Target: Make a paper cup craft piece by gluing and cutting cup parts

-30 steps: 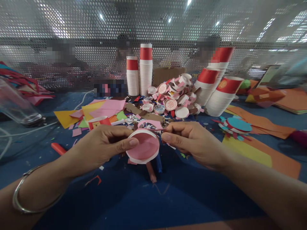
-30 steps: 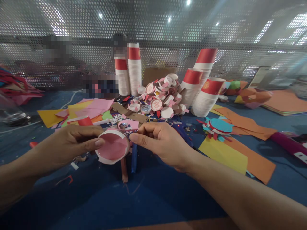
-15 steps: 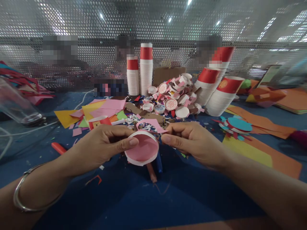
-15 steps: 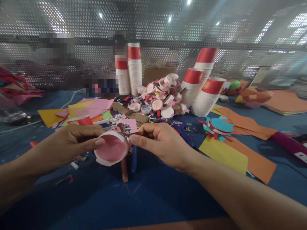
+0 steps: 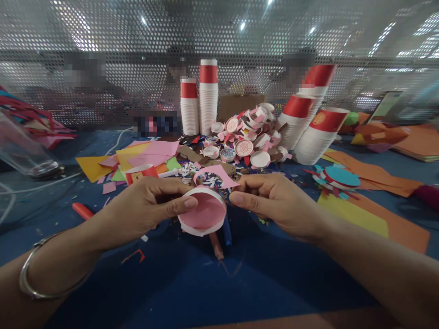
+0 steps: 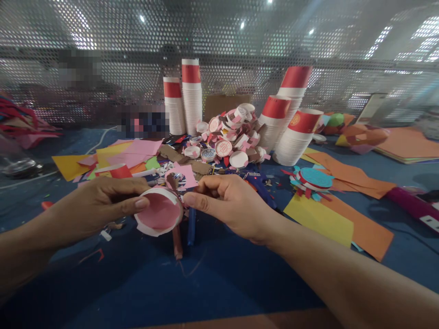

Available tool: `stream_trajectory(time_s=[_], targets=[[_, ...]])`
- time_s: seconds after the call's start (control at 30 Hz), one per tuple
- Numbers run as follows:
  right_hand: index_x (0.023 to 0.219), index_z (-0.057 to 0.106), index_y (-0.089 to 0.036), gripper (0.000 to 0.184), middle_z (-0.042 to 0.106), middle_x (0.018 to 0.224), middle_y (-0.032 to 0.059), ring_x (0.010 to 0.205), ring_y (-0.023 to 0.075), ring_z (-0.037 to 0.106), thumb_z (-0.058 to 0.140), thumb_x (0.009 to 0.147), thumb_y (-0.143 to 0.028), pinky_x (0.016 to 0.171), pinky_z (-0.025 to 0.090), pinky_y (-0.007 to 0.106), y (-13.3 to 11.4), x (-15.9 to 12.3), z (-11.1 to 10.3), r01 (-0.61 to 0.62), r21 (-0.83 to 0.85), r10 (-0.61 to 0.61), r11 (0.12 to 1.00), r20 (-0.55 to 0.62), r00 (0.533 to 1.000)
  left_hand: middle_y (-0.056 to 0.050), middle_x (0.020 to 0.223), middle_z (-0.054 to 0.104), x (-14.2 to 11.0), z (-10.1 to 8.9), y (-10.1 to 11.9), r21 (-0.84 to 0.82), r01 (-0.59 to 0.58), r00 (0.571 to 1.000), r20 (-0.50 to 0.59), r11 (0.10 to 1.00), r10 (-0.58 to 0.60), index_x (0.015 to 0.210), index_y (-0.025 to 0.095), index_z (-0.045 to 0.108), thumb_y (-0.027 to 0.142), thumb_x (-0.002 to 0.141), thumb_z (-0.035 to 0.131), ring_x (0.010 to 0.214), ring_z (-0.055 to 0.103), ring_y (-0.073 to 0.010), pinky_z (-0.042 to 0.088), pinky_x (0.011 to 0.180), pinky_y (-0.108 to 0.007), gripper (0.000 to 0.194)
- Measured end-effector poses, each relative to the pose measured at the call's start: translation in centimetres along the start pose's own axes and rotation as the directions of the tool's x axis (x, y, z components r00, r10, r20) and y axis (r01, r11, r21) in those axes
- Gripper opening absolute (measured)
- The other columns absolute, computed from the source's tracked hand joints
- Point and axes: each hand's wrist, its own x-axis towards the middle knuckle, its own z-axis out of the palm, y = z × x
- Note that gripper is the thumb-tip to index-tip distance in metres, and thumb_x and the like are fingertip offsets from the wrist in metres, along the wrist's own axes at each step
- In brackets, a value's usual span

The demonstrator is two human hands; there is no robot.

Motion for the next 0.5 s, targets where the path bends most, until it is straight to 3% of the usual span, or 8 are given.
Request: stream_trajectory(time_s=[0.5], targets=[[0.072, 0.059, -0.017, 0.039, 0.042, 0.058, -0.009, 0.049, 0.0054, 0.035, 0.078, 0.088, -0.047, 0.048, 0.025, 0.025, -0.11, 0.01, 0.17, 0.028, 0.035, -0.028, 0.999, 0.017, 0.999, 0.006, 0.059, 0.042, -0.02, 0.33, 0.12, -0.089, 0.014, 1.0, 0.005, 0.996, -0.013, 0.064, 0.015, 0.063, 0.027, 0.093, 0.065, 0.055, 0.033, -0.007, 0.026, 0.048, -0.017, 0.031]])
